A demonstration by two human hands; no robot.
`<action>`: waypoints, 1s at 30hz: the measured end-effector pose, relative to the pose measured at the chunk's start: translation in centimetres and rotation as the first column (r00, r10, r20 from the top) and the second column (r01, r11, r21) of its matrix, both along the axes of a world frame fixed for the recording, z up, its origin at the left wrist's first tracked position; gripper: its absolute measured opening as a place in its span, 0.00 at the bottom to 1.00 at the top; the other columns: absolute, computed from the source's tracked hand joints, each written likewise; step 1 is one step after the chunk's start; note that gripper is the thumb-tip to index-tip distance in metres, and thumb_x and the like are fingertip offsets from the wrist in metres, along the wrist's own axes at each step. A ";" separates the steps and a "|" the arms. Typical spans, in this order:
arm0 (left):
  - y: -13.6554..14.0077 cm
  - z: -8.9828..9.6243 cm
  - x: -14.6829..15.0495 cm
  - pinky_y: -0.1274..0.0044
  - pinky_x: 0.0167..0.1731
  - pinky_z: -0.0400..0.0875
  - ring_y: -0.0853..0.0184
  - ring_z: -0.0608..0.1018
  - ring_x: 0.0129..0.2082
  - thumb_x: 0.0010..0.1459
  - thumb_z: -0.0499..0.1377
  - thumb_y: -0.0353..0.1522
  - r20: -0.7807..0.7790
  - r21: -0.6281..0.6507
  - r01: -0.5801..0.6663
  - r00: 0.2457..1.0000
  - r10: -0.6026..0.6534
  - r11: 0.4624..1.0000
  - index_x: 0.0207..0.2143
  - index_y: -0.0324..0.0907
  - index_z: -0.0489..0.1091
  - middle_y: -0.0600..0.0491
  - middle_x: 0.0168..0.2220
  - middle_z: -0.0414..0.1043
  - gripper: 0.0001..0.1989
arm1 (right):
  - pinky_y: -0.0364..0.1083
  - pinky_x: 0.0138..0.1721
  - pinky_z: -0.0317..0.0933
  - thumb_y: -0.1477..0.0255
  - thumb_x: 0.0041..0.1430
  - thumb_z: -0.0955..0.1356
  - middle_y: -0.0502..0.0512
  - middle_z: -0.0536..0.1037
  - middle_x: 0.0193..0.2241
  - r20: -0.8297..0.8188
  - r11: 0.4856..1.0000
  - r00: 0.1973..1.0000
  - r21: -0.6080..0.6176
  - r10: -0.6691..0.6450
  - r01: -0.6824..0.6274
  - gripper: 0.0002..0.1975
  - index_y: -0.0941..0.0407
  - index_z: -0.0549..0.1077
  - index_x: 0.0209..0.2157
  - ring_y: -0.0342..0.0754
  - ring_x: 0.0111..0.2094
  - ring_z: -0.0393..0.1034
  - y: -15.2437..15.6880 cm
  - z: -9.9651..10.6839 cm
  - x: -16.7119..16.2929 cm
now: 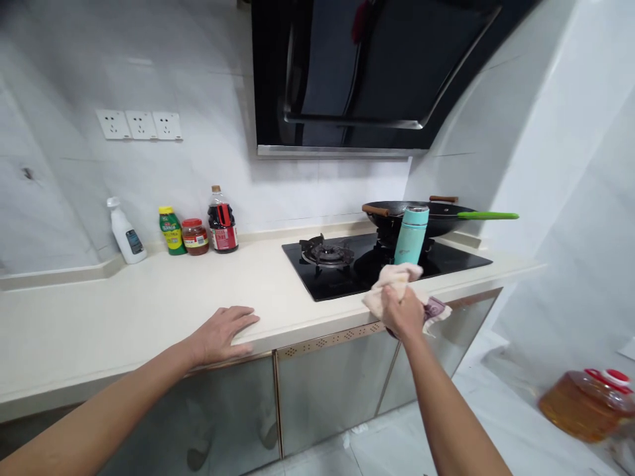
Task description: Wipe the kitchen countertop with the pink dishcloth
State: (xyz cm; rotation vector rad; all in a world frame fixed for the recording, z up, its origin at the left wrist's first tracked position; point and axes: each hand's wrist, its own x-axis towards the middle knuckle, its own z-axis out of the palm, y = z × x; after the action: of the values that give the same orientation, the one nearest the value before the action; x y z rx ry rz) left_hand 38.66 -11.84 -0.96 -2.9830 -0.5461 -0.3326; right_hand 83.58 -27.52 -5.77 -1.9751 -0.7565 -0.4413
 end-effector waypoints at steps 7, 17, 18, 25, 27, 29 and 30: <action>-0.2 0.2 0.0 0.63 0.59 0.62 0.52 0.69 0.63 0.63 0.58 0.49 0.006 -0.014 0.002 1.000 -0.002 1.000 0.63 0.48 0.67 0.43 0.64 0.68 0.30 | 0.53 0.37 0.56 0.50 0.63 0.53 0.66 0.74 0.28 0.204 0.992 0.972 -0.067 0.117 -0.106 0.30 0.58 0.74 0.30 0.56 0.32 0.66 3.4 -1.2 -7.5; 0.5 -0.8 -0.3 0.66 0.50 0.71 0.59 0.75 0.48 0.72 0.42 0.39 0.196 0.004 -0.045 0.980 0.043 0.999 0.50 0.43 0.73 0.44 0.47 0.75 0.21 | 0.51 0.45 0.59 0.55 0.70 0.57 0.60 0.77 0.37 0.503 0.836 0.693 -0.119 0.517 -0.536 0.23 0.57 0.74 0.40 0.54 0.40 0.69 6.8 -1.7 -27.8; 0.3 -0.8 -0.3 0.66 0.49 0.72 0.60 0.76 0.46 0.72 0.42 0.38 0.191 0.017 -0.061 0.980 0.057 0.998 0.47 0.42 0.73 0.44 0.45 0.76 0.21 | 0.52 0.47 0.58 0.55 0.70 0.58 0.61 0.78 0.40 0.502 0.804 0.655 -0.154 0.565 -0.575 0.23 0.57 0.74 0.43 0.55 0.43 0.70 6.8 -1.5 -27.8; 0.9 0.0 -6.6 0.67 0.53 0.70 0.60 0.75 0.54 0.72 0.45 0.42 0.084 0.070 -0.102 0.992 0.096 0.992 0.52 0.47 0.74 0.47 0.55 0.75 0.21 | 0.51 0.53 0.55 0.56 0.71 0.61 0.57 0.79 0.51 0.281 0.767 0.728 -0.396 0.625 -0.505 0.20 0.53 0.75 0.50 0.54 0.53 0.70 4.5 0.4 -18.8; 1.9 0.4 -11.5 0.67 0.54 0.69 0.59 0.74 0.56 0.71 0.45 0.44 0.104 0.085 -0.198 0.976 0.189 0.977 0.50 0.49 0.76 0.47 0.55 0.75 0.22 | 0.50 0.52 0.56 0.58 0.72 0.60 0.57 0.80 0.49 0.270 0.772 0.743 -0.405 0.612 -0.489 0.19 0.54 0.76 0.48 0.54 0.51 0.71 4.1 0.8 -17.5; 3.0 0.7 -17.2 0.66 0.56 0.69 0.58 0.74 0.57 0.70 0.44 0.47 0.135 0.069 -0.337 0.936 0.326 0.939 0.49 0.49 0.77 0.47 0.56 0.75 0.24 | 0.51 0.52 0.55 0.59 0.71 0.59 0.60 0.80 0.47 0.266 0.785 0.765 -0.421 0.586 -0.455 0.19 0.56 0.76 0.47 0.56 0.50 0.71 4.0 1.2 -17.8; 3.5 0.7 -20.0 0.65 0.56 0.68 0.57 0.74 0.58 0.69 0.44 0.48 0.147 0.047 -0.410 0.905 0.399 0.911 0.49 0.49 0.77 0.47 0.56 0.75 0.26 | 0.52 0.52 0.55 0.60 0.71 0.59 0.63 0.79 0.47 0.266 0.792 0.778 -0.431 0.569 -0.432 0.20 0.58 0.75 0.47 0.58 0.50 0.71 4.1 1.3 -18.5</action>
State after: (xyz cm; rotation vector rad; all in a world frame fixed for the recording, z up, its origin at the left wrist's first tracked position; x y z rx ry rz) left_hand 18.69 -8.36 -0.27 -2.6914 -1.1161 -0.5029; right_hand 65.07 -23.45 -4.51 -1.9040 -1.6794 -0.3820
